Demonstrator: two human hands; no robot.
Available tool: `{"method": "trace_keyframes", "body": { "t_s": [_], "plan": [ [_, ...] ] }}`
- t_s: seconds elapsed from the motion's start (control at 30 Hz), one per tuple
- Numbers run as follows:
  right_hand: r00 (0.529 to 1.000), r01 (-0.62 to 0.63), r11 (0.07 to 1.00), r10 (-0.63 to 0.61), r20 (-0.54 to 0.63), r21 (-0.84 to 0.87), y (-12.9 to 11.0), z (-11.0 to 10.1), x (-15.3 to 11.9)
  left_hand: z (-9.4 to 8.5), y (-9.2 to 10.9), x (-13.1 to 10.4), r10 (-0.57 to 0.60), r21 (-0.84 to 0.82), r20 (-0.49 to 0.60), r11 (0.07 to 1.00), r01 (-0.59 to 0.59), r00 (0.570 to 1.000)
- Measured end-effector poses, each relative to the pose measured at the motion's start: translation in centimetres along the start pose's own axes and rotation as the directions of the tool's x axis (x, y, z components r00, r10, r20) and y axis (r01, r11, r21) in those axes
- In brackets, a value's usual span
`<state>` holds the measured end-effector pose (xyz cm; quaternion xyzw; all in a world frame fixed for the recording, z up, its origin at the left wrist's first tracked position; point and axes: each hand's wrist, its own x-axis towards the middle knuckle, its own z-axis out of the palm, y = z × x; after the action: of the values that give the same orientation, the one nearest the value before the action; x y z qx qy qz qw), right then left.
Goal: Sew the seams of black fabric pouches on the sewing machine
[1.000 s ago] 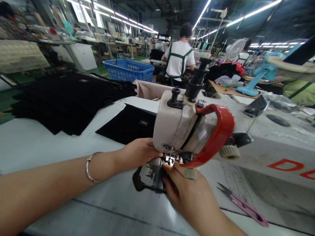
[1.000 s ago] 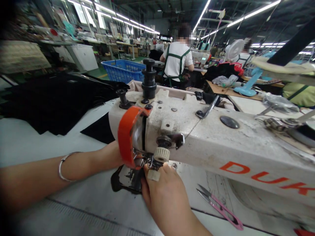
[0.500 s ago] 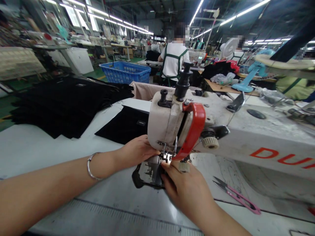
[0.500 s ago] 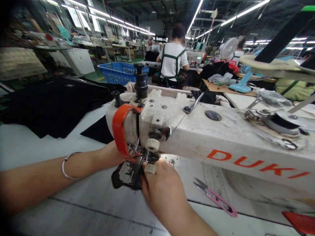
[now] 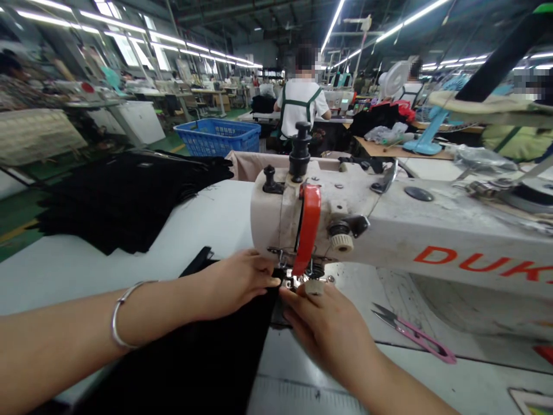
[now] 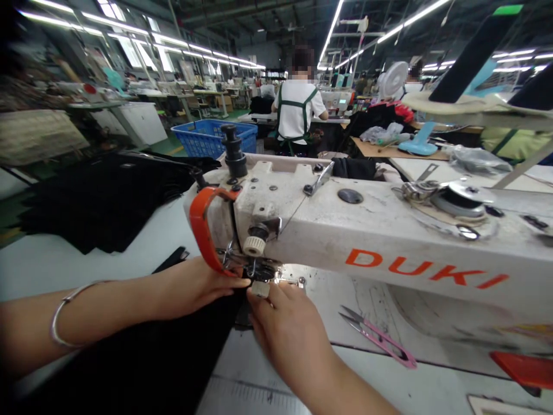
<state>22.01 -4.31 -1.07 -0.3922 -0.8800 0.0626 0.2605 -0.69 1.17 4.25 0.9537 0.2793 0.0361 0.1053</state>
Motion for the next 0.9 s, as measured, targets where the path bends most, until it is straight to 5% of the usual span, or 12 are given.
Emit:
{"method": "trace_keyframes", "body": {
  "t_s": [0.3,0.67,0.8,0.9],
  "plan": [
    [0.991,0.096,0.995,-0.097,-0.097,-0.020,-0.2,0.2,-0.1,3.9,1.2,-2.3,-0.071,-0.012,-0.149,0.997,0.070,0.986],
    [0.999,0.012,0.997,-0.016,-0.050,-0.081,0.1,0.6,0.0,2.9,-1.2,-0.4,-0.043,-0.002,-0.134,0.999,0.043,0.990],
    [0.998,-0.050,0.999,0.050,-0.038,0.011,-2.1,-1.4,-1.8,1.7,3.3,-3.1,-0.019,0.101,-0.112,0.994,0.031,0.994],
    [0.992,-0.122,0.982,0.123,0.008,0.144,-4.9,-1.9,-6.2,3.2,8.4,-6.6,0.124,0.265,-0.104,0.960,-0.092,0.987]
  ]
}}
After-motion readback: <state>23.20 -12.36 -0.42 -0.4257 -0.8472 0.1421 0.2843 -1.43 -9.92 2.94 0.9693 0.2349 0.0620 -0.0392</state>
